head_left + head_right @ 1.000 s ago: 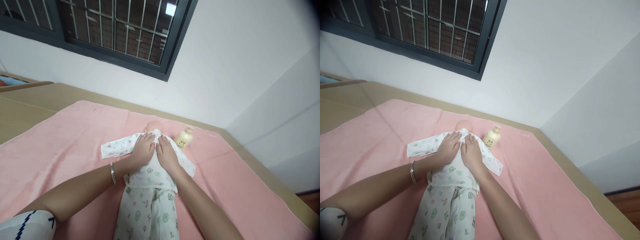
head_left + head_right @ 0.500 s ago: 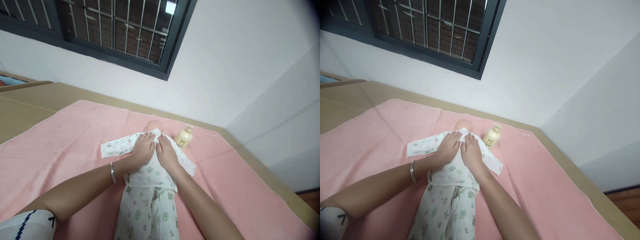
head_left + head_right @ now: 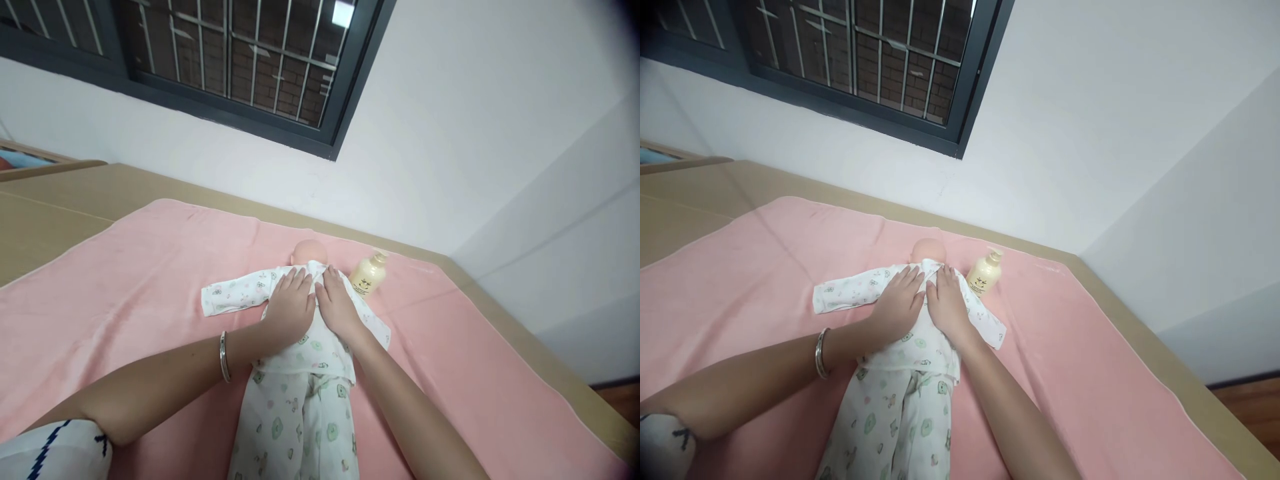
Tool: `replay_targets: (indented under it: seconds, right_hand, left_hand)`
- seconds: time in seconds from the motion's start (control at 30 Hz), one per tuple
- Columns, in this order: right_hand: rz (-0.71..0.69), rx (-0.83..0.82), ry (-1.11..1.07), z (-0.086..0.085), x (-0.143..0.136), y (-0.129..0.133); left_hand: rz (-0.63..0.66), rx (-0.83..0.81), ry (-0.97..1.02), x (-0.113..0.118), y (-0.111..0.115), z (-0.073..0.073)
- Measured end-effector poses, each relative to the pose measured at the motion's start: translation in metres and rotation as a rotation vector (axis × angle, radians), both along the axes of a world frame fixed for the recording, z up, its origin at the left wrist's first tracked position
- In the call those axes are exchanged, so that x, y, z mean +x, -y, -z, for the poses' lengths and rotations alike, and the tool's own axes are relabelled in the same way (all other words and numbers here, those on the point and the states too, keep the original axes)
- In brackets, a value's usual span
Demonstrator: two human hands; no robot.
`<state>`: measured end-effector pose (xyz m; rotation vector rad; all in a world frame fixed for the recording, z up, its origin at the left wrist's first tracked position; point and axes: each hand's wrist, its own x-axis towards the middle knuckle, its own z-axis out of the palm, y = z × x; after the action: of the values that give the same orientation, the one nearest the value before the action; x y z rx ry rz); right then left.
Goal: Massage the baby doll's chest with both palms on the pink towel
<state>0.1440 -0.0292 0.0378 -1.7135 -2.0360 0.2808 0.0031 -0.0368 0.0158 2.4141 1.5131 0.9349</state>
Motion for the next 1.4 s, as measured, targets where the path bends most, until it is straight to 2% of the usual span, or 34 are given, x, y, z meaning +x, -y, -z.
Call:
replay_targets:
  seconds: [0.17, 0.23, 0.37, 0.5, 0.57, 0.7, 0.77, 0.83, 0.97, 1.07, 1.23, 1.33, 1.4]
  right_hand:
    - [0.017, -0.006, 0.162, -0.004, -0.022, 0.031]
    - [0.001, 0.007, 0.193, -0.006, -0.026, 0.037]
    - [-0.001, -0.021, 0.094, -0.008, -0.014, 0.019]
    - [-0.003, -0.026, 0.025, -0.006, 0.0, -0.001]
    - [-0.002, -0.015, 0.057, -0.005, -0.003, 0.004]
    - [-0.014, 0.021, 0.146, -0.004, -0.019, 0.028]
    - [-0.025, 0.023, 0.139, -0.005, -0.022, 0.032]
    - [-0.035, 0.013, 0.09, -0.006, -0.017, 0.025]
    - [-0.057, 0.015, -0.04, -0.003, 0.001, -0.001]
    - [-0.033, 0.027, -0.052, 0.001, 0.004, -0.007]
    - [0.005, 0.036, 0.083, 0.0, -0.017, 0.019]
    - [-0.001, 0.045, 0.134, -0.004, -0.026, 0.029]
    - [-0.016, 0.036, 0.109, -0.005, -0.024, 0.026]
  left_hand:
    - [0.01, -0.111, -0.012, -0.013, -0.03, -0.01]
    - [-0.021, -0.131, -0.023, -0.015, -0.035, -0.01]
    - [-0.075, -0.022, -0.051, -0.007, -0.016, -0.005]
    - [-0.018, 0.048, -0.055, 0.003, 0.005, -0.001]
    - [0.004, 0.024, -0.05, 0.0, 0.0, -0.003]
    - [0.081, -0.074, -0.027, -0.013, -0.033, -0.009]
    - [0.115, -0.124, -0.003, -0.018, -0.045, -0.011]
    - [0.103, -0.136, 0.001, -0.017, -0.044, -0.009]
    - [0.031, -0.03, -0.06, -0.006, -0.017, -0.004]
    - [0.056, 0.02, -0.105, -0.003, -0.003, -0.005]
    - [0.065, -0.064, -0.102, -0.012, -0.02, -0.013]
    - [0.014, -0.091, -0.084, -0.014, -0.031, -0.009]
    - [-0.007, -0.081, -0.068, -0.012, -0.032, -0.003]
